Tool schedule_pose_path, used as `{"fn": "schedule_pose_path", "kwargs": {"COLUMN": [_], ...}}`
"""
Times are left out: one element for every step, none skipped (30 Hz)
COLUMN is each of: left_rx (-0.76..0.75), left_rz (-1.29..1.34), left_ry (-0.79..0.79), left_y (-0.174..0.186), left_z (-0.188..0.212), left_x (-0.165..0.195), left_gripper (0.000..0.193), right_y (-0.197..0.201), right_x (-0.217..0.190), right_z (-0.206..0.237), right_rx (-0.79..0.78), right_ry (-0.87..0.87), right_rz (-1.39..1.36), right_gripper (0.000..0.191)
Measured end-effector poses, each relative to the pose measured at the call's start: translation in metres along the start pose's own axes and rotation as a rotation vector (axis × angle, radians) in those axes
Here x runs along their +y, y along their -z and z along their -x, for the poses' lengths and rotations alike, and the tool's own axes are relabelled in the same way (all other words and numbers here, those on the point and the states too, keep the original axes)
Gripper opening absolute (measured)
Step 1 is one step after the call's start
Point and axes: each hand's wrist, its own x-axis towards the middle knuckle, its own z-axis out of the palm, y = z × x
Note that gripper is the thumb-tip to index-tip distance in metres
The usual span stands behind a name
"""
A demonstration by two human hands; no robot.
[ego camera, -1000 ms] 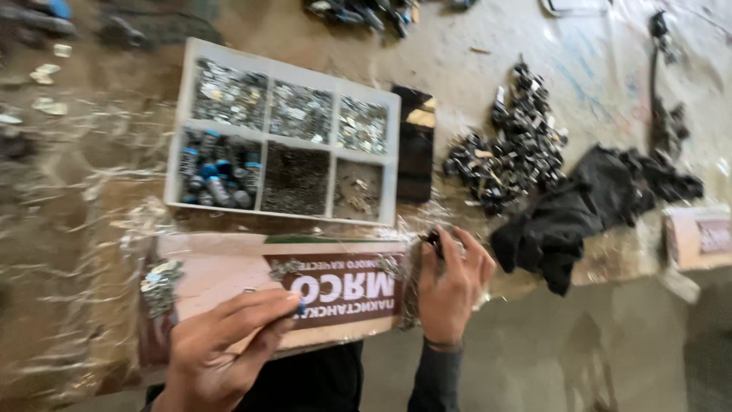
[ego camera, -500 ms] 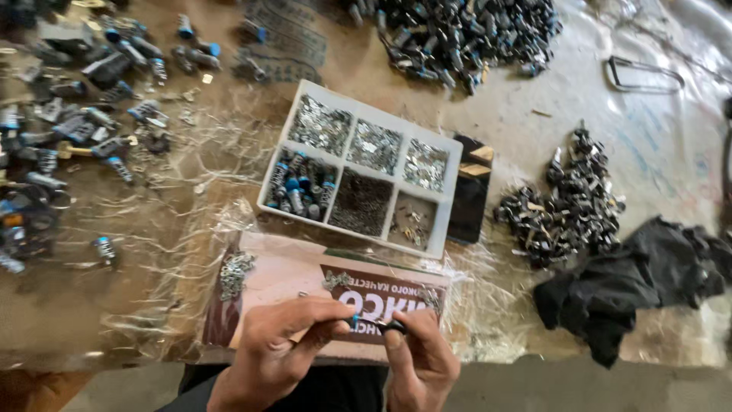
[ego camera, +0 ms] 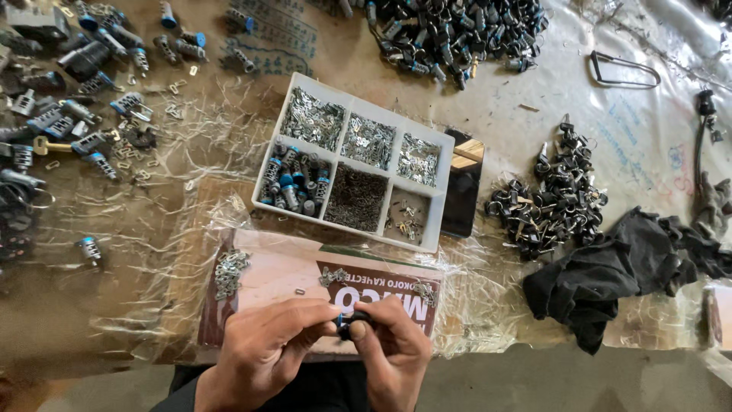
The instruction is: The person sits at a workbench assembling small metal connector components. They pick a black rubber cap and metal spring contacts from a compartment tray, press the parts together by hand to fit them, and set finished assemblies aside, repeating the cycle with new parts.
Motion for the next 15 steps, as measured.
{"fn": "schedule_pose_path", "kwargs": {"left_rx": [-0.004,-0.004,0.002,0.006,0.007,0.005,0.002,-0.002,-0.005,-0.035,-0.066,-0.097,-0.096,-0.095,-0.096], "left_rz": [-0.007,-0.015,-0.024,-0.013,-0.001,0.011,0.031,0.052,0.073,0.088,0.102,0.116,0.114,0.111,0.109], "left_ry": [-0.011,-0.025,-0.039,-0.002,0.037,0.073,0.077,0.081,0.087,0.067,0.045,0.023,0.015,0.005,-0.007], "left_y": [0.002,0.005,0.006,0.008,0.009,0.011,0.012,0.013,0.014,0.015,0.017,0.018,0.018,0.018,0.018], "left_z": [0.001,0.000,0.000,0.000,0.001,0.000,0.000,-0.001,-0.001,0.000,0.000,0.000,0.001,0.001,0.001], "left_x": [-0.001,-0.003,-0.004,-0.004,-0.003,-0.003,-0.003,-0.003,-0.003,-0.004,-0.005,-0.006,-0.006,-0.006,-0.005], "left_gripper": [0.028,0.029,0.029,0.029,0.030,0.030,0.033,0.035,0.038,0.037,0.036,0.034,0.033,0.032,0.031], "right_y": [-0.002,-0.003,-0.004,-0.003,-0.002,0.000,0.003,0.005,0.007,0.009,0.011,0.012,0.013,0.014,0.013], "right_x": [0.001,0.002,0.003,0.004,0.004,0.005,0.005,0.006,0.008,0.010,0.012,0.015,0.017,0.020,0.023], "right_z": [-0.001,-0.002,-0.004,-0.005,-0.005,-0.006,-0.008,-0.009,-0.009,-0.009,-0.008,-0.007,-0.005,-0.003,-0.002], "right_rx": [-0.007,-0.017,-0.038,-0.058,-0.075,-0.094,-0.109,-0.123,-0.117,-0.112,-0.107,-0.095,-0.083,-0.071,-0.079], "right_ry": [-0.051,-0.099,-0.058,-0.019,0.018,0.023,0.030,0.038,0.028,0.017,0.008,-0.008,-0.026,-0.041,-0.030], "right_rz": [-0.028,-0.056,-0.046,-0.035,-0.025,-0.031,-0.037,-0.043,-0.062,-0.081,-0.101,-0.112,-0.122,-0.133,-0.116], "right_gripper": [0.018,0.017,0.018,0.019,0.020,0.020,0.021,0.021,0.022,0.022,0.022,0.022,0.022,0.023,0.022]}}
